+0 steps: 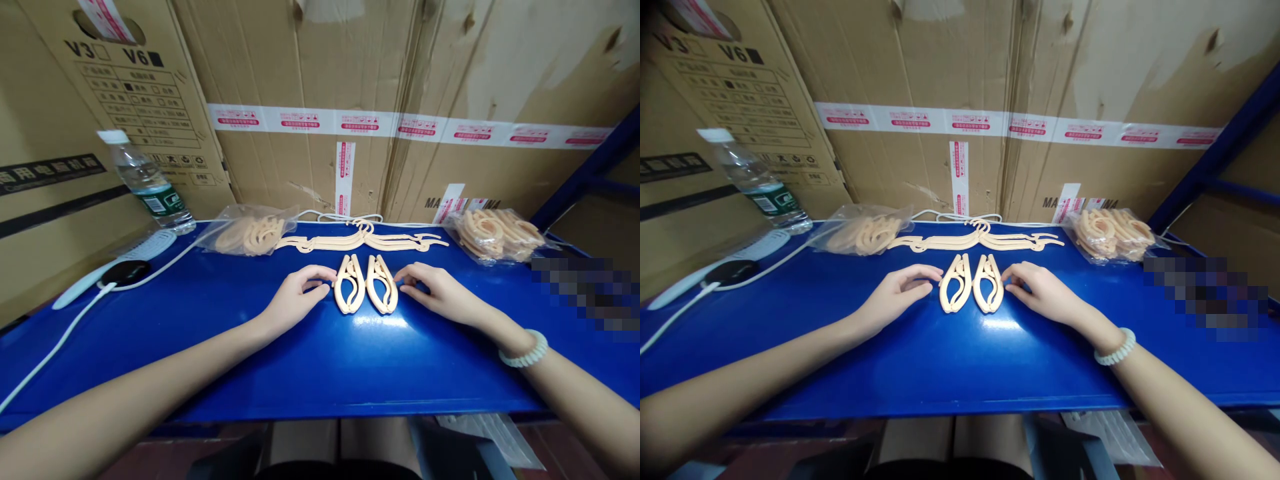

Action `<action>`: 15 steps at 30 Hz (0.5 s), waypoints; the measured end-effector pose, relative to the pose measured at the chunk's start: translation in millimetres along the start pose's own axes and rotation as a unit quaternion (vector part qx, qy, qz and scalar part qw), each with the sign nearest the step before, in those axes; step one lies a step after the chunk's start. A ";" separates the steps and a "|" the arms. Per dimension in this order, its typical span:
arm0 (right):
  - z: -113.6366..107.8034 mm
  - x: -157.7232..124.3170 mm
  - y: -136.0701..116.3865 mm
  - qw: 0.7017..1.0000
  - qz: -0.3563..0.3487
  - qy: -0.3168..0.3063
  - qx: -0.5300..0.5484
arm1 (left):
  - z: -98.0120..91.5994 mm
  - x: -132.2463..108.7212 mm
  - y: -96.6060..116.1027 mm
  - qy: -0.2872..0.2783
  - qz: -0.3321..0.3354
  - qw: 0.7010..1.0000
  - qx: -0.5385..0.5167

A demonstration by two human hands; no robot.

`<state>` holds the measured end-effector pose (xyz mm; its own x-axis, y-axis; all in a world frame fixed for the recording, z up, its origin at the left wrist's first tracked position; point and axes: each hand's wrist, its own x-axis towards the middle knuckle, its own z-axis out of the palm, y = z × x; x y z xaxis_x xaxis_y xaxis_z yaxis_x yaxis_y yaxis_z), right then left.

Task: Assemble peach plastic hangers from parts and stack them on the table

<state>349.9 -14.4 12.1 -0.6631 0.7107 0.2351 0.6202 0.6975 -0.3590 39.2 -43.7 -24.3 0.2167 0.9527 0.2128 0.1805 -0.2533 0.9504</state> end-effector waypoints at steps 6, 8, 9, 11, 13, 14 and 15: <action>-0.5 0.2 4.7 1.000 -0.005 0.011 -0.004 | -0.7 -0.7 -1.3 -0.002 0.000 1.000 -0.003; 0.1 -0.3 6.5 1.000 -0.005 0.017 -0.009 | -0.7 -1.0 -0.9 -0.002 -0.001 1.000 -0.001; 0.6 -0.4 7.2 1.000 -0.003 0.020 -0.010 | -0.6 -1.1 -0.6 -0.002 0.000 1.000 0.001; 0.7 0.2 8.8 1.000 0.000 0.023 -0.014 | -0.6 -1.3 0.1 -0.002 0.005 1.000 0.005; -3.5 1.8 12.3 0.999 0.000 0.030 -0.025 | -0.6 -1.4 0.7 0.000 0.008 1.000 0.008; -8.6 2.4 16.0 0.999 -0.001 0.039 -0.036 | -0.6 -1.4 0.8 0.001 0.008 1.000 0.008; -16.5 2.2 21.5 0.997 -0.001 0.055 -0.055 | -0.7 -1.4 0.8 0.002 0.008 1.000 0.009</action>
<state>368.6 3.7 19.8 -0.6178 0.7113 0.3352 0.6651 0.7001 -0.2597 38.3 -45.1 -23.7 0.2155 0.9495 0.2281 0.1940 -0.2705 0.9430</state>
